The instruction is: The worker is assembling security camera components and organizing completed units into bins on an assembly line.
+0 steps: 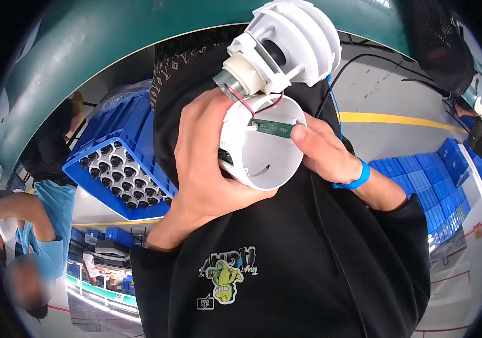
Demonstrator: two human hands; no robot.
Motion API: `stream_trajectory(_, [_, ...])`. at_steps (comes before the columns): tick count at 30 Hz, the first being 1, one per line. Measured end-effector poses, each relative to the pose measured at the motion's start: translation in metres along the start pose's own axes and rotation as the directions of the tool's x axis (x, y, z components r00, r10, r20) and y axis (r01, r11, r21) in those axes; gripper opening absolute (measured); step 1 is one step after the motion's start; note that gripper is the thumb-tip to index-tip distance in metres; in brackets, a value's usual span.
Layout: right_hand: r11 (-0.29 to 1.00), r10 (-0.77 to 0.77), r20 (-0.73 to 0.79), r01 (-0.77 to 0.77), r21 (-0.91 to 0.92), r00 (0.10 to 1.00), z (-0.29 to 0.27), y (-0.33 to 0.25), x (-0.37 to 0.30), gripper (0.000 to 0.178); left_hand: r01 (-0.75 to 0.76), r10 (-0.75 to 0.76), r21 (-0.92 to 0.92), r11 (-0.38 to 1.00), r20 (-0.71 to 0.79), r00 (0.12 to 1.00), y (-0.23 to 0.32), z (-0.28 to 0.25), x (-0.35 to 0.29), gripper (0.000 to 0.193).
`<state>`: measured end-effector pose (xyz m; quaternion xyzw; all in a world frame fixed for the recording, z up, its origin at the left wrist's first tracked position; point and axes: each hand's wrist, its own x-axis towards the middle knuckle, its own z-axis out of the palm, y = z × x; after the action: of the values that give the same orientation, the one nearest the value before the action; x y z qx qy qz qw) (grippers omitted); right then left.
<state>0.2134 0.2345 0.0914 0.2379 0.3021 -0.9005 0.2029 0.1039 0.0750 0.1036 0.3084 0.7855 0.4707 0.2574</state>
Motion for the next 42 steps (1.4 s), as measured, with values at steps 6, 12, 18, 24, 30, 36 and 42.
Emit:
stream_trajectory(6, [1.0,-0.018,-0.063,0.016,-0.027,0.998,0.001,0.003,0.008,0.051,-0.051,0.055,0.038,0.998,-0.121,0.991,-0.005,0.008,0.003,0.081])
stream_trajectory(12, [0.959,-0.113,0.022,0.115,-0.26,0.993,-0.027,-0.019,0.002,0.079,-0.053,0.048,-0.059,0.997,-0.086,0.995,-0.001,0.009,0.012,0.085])
stream_trajectory(18, [0.714,-0.596,-0.207,0.395,-0.578,0.776,-0.014,-0.049,-0.005,0.107,-0.111,0.109,-0.125,0.986,-0.024,0.994,0.008,-0.004,0.012,0.086])
stream_trajectory(24, [0.537,-0.701,0.036,0.561,-0.63,0.712,-0.011,-0.07,0.013,0.093,-0.12,0.123,-0.073,0.99,0.048,0.991,0.008,-0.008,0.011,0.09])
stream_trajectory(30, [-0.141,-0.682,0.517,0.601,-0.786,0.517,0.0,-0.097,0.006,0.103,-0.042,0.064,0.212,0.976,-0.096,0.993,0.028,-0.004,0.021,0.086])
stream_trajectory(36, [-0.202,-0.701,0.435,0.427,-0.881,0.565,0.015,-0.091,-0.008,0.101,-0.058,0.184,0.356,0.933,-0.331,0.926,0.02,0.004,0.027,0.085])
stream_trajectory(42, [-0.068,-0.636,0.284,0.315,-0.947,0.718,0.022,-0.087,-0.008,0.099,-0.206,0.392,0.429,0.879,-0.407,0.825,0.004,0.01,0.036,0.077])
